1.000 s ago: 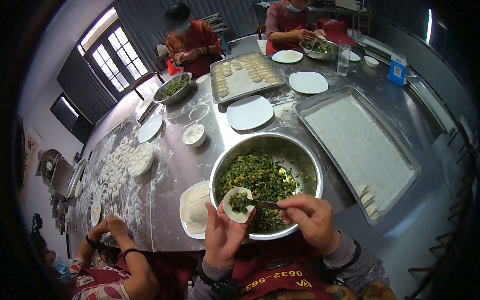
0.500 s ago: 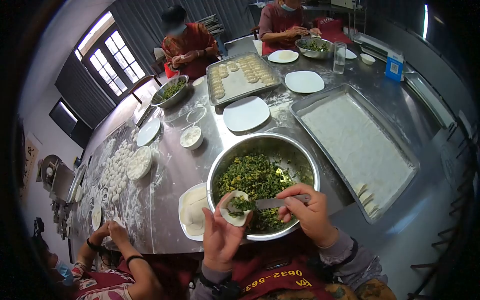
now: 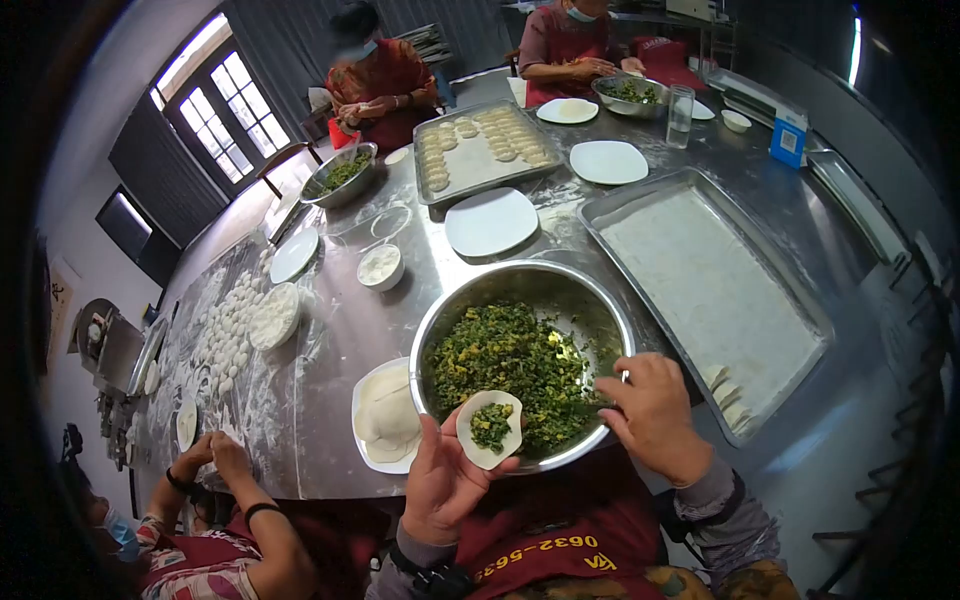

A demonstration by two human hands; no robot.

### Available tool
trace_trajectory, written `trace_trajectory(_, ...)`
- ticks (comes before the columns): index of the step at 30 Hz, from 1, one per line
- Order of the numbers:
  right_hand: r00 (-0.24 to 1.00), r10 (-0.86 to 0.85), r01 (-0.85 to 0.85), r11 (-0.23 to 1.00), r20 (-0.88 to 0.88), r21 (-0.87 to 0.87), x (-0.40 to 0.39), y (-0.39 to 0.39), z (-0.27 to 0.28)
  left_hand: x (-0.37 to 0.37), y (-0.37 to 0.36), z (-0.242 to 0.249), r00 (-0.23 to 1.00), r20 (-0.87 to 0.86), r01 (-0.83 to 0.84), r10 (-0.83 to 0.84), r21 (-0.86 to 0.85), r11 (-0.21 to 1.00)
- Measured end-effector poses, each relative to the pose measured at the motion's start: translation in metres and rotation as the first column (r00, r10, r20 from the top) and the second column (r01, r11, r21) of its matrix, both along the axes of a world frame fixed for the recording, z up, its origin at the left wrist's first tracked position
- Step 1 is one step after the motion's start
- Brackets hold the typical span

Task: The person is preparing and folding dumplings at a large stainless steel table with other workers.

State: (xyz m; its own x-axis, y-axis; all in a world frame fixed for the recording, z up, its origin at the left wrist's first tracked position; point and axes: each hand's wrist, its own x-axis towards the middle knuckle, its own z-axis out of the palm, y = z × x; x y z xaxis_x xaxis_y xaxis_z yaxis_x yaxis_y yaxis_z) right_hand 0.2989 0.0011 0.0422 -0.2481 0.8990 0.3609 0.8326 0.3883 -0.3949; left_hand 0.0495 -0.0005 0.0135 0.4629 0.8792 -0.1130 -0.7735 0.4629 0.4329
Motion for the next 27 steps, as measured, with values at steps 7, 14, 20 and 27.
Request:
trace_trajectory(7, 0.984, 0.160, -0.148, 0.981, -0.080, 0.129, -0.012, -0.010, 0.017, 0.011, -0.002, -0.004, 0.991, -0.007, 0.135, -0.135, 0.008, 0.991)
trace_trajectory(14, 0.901, 0.430, -0.388, 0.851, -0.048, 0.354, -0.038, -0.009, 0.002, 0.013, -0.004, -0.004, 0.980, 0.008, 0.197, -0.197, -0.016, 0.980)
trace_trajectory(20, 0.842, 0.396, -0.369, 0.918, -0.367, 0.145, -0.050, 0.003, 0.003, 0.016, -0.007, 0.000, 0.962, -0.241, 0.151, -0.131, 0.067, 0.986)
trace_trajectory(27, 0.798, 0.262, -0.278, 0.959, -0.543, 0.053, -0.061, 0.011, -0.011, 0.021, -0.010, 0.012, 0.917, -0.397, 0.082, -0.022, 0.134, 0.988)
